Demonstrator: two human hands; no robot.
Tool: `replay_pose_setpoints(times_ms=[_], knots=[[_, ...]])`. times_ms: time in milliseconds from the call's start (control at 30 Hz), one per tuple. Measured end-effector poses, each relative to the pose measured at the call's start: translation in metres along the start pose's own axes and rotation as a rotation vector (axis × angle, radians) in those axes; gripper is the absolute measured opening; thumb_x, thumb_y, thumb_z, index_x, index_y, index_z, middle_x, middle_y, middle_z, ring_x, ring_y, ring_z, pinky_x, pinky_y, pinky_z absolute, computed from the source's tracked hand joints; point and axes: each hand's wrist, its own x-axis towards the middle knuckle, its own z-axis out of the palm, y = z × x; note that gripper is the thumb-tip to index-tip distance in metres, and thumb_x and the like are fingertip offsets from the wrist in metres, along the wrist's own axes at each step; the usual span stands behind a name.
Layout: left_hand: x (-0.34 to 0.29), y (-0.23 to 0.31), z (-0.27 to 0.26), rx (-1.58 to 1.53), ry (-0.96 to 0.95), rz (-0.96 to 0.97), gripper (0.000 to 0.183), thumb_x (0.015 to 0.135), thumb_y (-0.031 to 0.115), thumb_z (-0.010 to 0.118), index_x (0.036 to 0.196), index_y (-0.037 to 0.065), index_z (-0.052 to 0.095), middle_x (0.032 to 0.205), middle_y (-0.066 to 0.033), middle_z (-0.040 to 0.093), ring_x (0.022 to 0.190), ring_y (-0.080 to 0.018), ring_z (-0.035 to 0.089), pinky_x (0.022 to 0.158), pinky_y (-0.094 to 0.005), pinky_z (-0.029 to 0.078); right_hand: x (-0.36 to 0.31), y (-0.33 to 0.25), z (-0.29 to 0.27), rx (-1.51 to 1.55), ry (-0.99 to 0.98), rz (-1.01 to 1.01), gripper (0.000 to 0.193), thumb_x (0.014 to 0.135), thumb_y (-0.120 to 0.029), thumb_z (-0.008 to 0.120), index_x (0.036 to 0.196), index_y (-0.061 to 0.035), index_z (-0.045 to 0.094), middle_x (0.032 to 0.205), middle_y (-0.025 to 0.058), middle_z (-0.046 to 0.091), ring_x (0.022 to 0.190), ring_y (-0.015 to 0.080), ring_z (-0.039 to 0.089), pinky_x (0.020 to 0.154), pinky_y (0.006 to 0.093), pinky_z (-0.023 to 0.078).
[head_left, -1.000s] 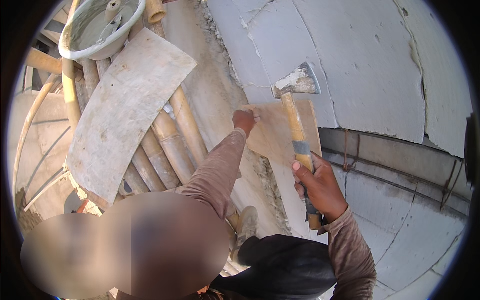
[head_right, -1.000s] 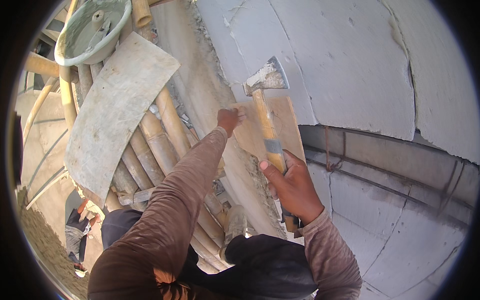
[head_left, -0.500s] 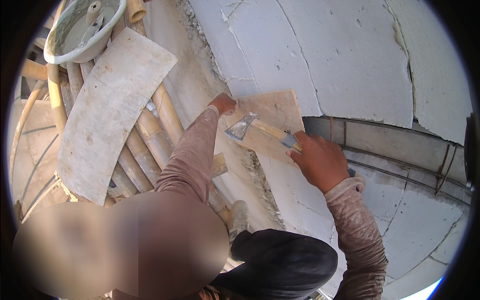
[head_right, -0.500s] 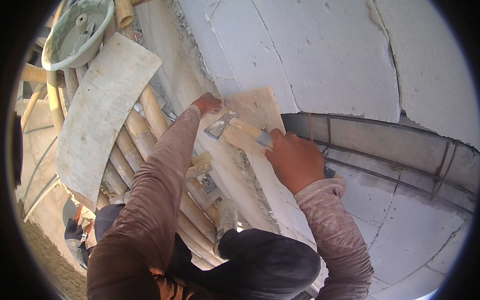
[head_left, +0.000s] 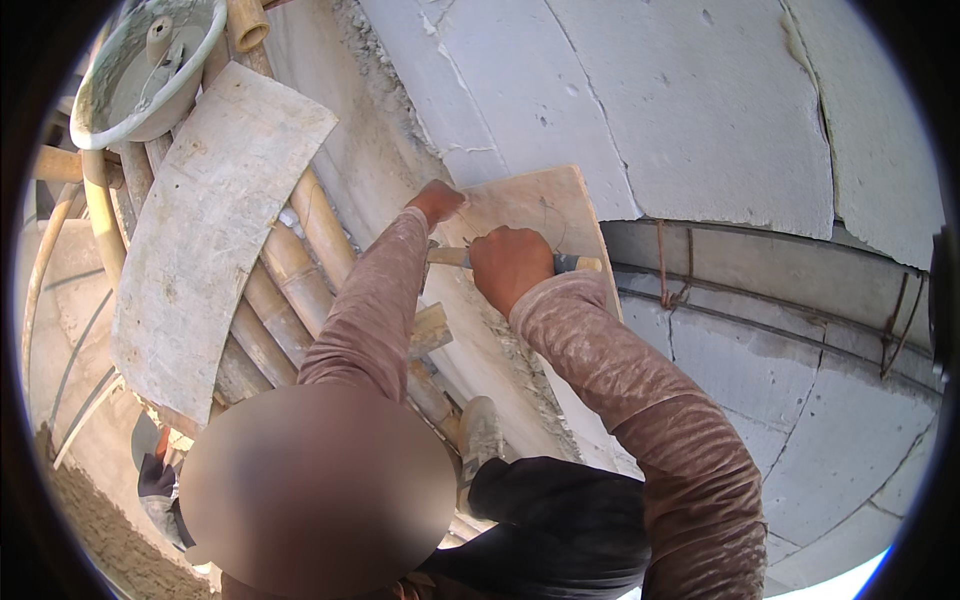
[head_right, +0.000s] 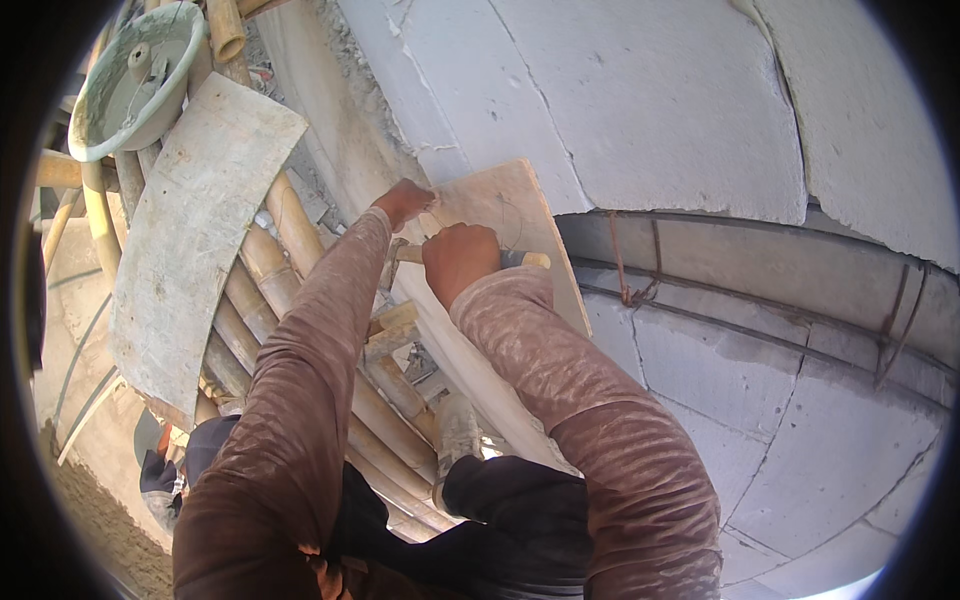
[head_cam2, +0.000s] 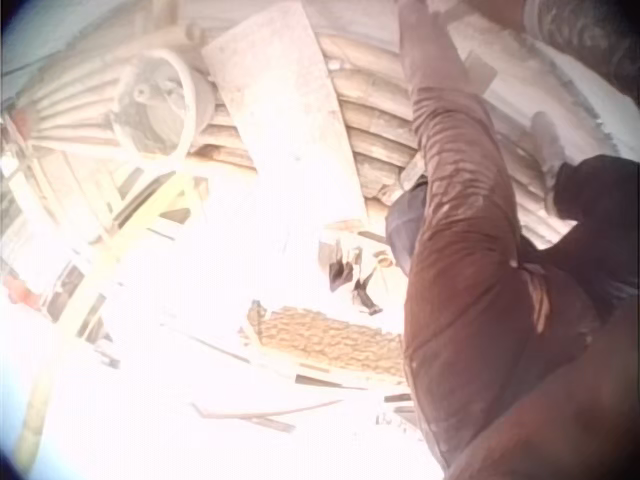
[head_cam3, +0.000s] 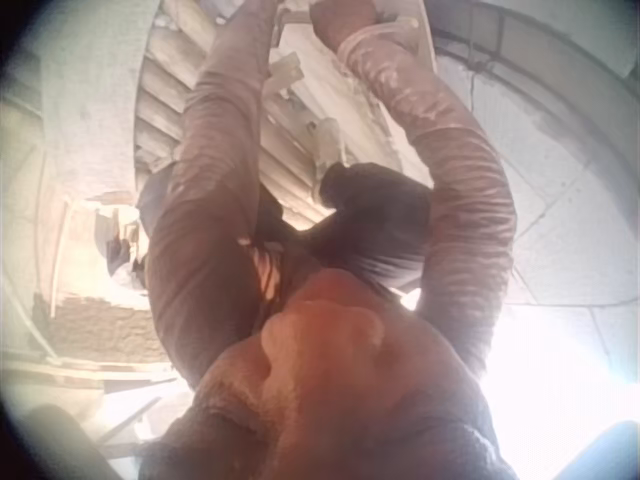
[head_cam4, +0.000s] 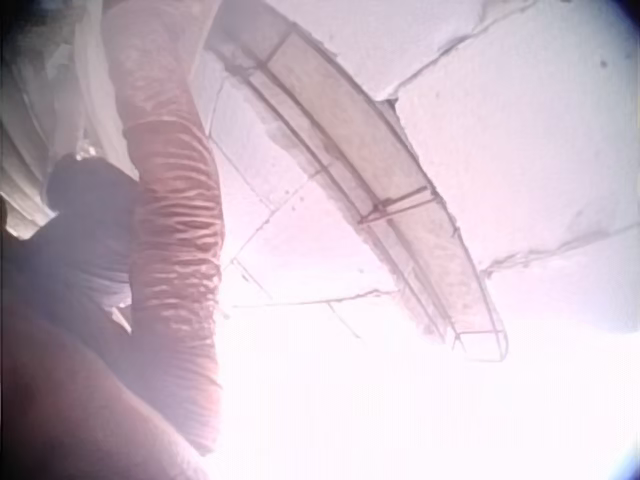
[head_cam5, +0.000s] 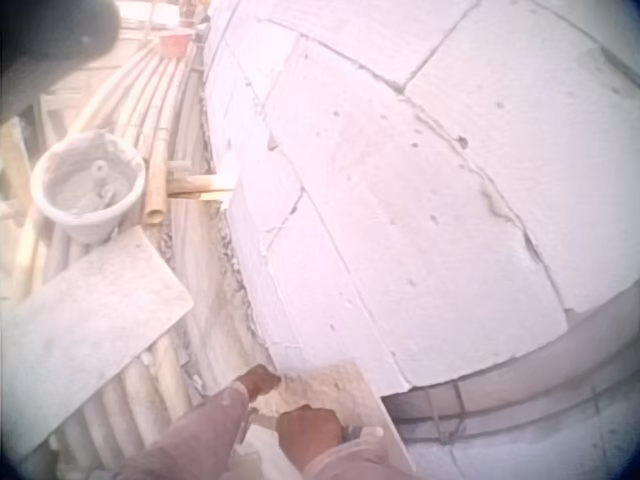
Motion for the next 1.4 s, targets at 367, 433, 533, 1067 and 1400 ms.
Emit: replay_pose_setpoints(times_ms=[367,433,533,1067,1400], knots=[[-0.004,0.013,0.005,0.064,0.064,0.014,0.034,0.084,0.022,0.071,0.094,-0.01,0.069,0.079,-0.0141,0.068,0.069,-0.0229,0.061,0.063,-0.0411,0.047,0.008,0.014,-0.007,-0.037,-0.053,0.036,0.014,0.085,-0.015,0.062,0.086,-0.0103,0.076,0.083,0.0099,0.073,0.081,0.0249,0.072,0.066,0.037,0.057],[-0.004,0.015,0.004,-0.043,0.092,0.009,0.034,0.083,0.023,0.072,0.091,-0.009,0.07,0.079,-0.0134,0.067,0.067,-0.0221,0.059,0.062,-0.0407,0.047,0.018,0.018,-0.008,-0.099,0.043,0.142,0.014,0.084,-0.017,0.063,0.085,-0.0099,0.076,0.085,0.0103,0.073,0.081,0.026,0.072,0.066,0.0379,0.057],[-0.001,0.011,-0.009,0.134,0.039,0.023,0.045,0.078,0.032,0.075,0.093,-0.01,0.07,0.092,-0.0266,0.07,0.086,-0.0322,0.068,0.076,-0.0429,0.051,0.011,0.002,-0.014,-0.081,-0.065,0.065,0.014,0.083,-0.019,0.065,0.085,-0.0103,0.076,0.085,0.0098,0.073,0.081,0.028,0.072,0.066,0.0398,0.057],[-0.017,0.032,0.005,0.081,0.099,-0.066,0.036,0.077,0.021,0.075,0.093,-0.011,0.069,0.09,-0.0225,0.071,0.086,-0.0296,0.068,0.075,-0.0417,0.051,0.012,0.017,-0.008,-0.033,-0.08,0.189,0.013,0.081,-0.017,0.065,0.085,-0.0116,0.076,0.084,0.011,0.073,0.079,0.0286,0.073,0.066,0.0398,0.057],[-0.004,0.008,0.012,-0.127,0.147,-0.026,0.041,0.075,0.026,0.077,0.09,-0.012,0.069,0.086,-0.0227,0.071,0.077,-0.0287,0.068,0.07,-0.042,0.051,0.013,0.015,-0.015,-0.039,-0.055,0.103,0.016,0.084,-0.016,0.061,0.085,-0.0117,0.077,0.083,0.01,0.073,0.08,0.0269,0.073,0.067,0.0388,0.057]])
